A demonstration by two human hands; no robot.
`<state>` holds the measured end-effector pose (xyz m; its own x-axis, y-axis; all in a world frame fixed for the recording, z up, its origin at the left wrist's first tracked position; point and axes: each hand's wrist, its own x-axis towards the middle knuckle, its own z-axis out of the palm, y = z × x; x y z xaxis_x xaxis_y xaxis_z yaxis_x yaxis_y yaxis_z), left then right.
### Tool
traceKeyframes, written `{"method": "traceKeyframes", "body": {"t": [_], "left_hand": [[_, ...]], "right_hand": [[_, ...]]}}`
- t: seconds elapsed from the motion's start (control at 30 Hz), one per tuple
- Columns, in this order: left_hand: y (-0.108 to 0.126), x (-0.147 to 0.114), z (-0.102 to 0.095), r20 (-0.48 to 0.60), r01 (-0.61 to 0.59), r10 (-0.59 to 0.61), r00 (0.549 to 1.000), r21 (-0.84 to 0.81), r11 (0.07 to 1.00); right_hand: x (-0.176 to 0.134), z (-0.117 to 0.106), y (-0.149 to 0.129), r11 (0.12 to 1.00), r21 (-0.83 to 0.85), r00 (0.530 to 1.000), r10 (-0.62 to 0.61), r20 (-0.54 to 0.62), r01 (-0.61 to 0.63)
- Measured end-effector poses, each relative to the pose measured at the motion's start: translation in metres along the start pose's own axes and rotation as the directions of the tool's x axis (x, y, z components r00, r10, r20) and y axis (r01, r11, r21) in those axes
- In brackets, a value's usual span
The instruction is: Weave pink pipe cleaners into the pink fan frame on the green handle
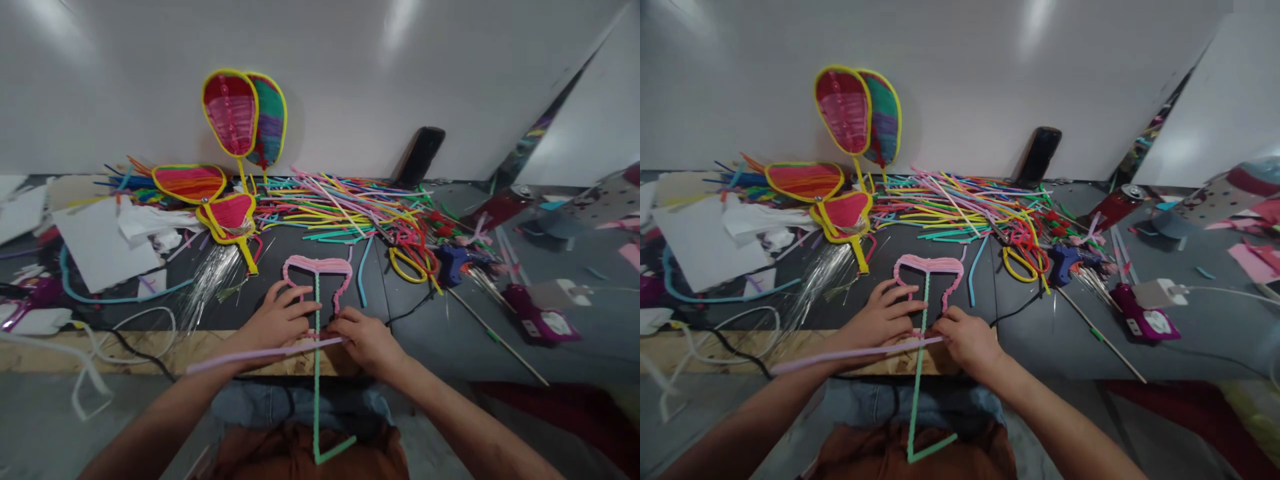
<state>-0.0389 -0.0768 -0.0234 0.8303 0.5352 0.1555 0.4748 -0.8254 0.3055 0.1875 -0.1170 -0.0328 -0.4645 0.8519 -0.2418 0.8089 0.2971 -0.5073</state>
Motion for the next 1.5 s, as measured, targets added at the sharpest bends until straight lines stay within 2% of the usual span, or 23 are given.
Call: {"method": "traceKeyframes", "body": {"t": [0.17,0.33,0.47,0.53,0.63,0.7,0.8,0.83,0.93,1.17,1.37,1.5], "left_hand": [[-0.001,0.005,-0.003,0.086,-0.042,0.046,0.995,-0.044,0.998],[0.000,0.004,-0.001,0.083,-0.024,0.029,0.996,-0.052,0.998],[0.000,0.004,-0.002,0.092,-0.020,0.025,0.995,-0.052,0.998],[0.000,0.004,-0.003,0.096,-0.018,0.023,0.995,-0.057,0.998],[0.003,0.002,-0.003,0.098,-0.020,0.026,0.995,-0.062,0.998],[0.009,0.000,0.001,0.062,-0.006,0.010,0.998,-0.059,0.998],[0.025,-0.002,0.010,-0.052,0.105,-0.107,0.993,-0.044,0.993],[0.031,-0.002,0.013,-0.096,0.163,-0.166,0.981,-0.042,0.986],[0.046,0.005,0.019,-0.138,0.258,-0.260,0.956,-0.030,0.966],[0.051,0.019,0.022,-0.184,0.294,-0.294,0.938,-0.029,0.956],[0.052,0.022,0.025,-0.162,0.289,-0.290,0.943,-0.030,0.957],[0.045,0.020,0.019,-0.103,0.287,-0.290,0.952,-0.039,0.957]], "right_hand": [[0.001,-0.001,-0.003,0.998,-0.060,1.000,-0.003,0.029,0.005],[0.000,-0.003,-0.007,0.993,-0.115,0.999,-0.027,0.045,0.032],[0.002,-0.001,-0.006,0.993,-0.097,0.997,-0.069,0.033,0.072],[0.003,0.000,0.000,0.995,-0.025,0.995,-0.099,0.013,0.100],[0.004,-0.003,0.013,0.960,0.217,0.983,-0.159,-0.089,0.175],[0.004,-0.010,0.022,0.916,0.370,0.975,-0.085,-0.206,0.158],[0.004,-0.020,0.028,0.899,0.436,0.972,0.073,-0.223,0.032],[0.005,-0.023,0.028,0.909,0.416,0.978,0.089,-0.190,-0.002],[0.010,-0.028,0.020,0.955,0.286,0.990,0.105,-0.097,-0.074],[0.027,-0.031,0.003,0.984,-0.071,0.987,0.161,-0.028,-0.163],[0.027,-0.028,0.002,0.982,-0.113,0.988,0.153,-0.004,-0.152],[0.023,-0.030,0.006,0.992,-0.042,0.993,0.114,-0.036,-0.116]]}}
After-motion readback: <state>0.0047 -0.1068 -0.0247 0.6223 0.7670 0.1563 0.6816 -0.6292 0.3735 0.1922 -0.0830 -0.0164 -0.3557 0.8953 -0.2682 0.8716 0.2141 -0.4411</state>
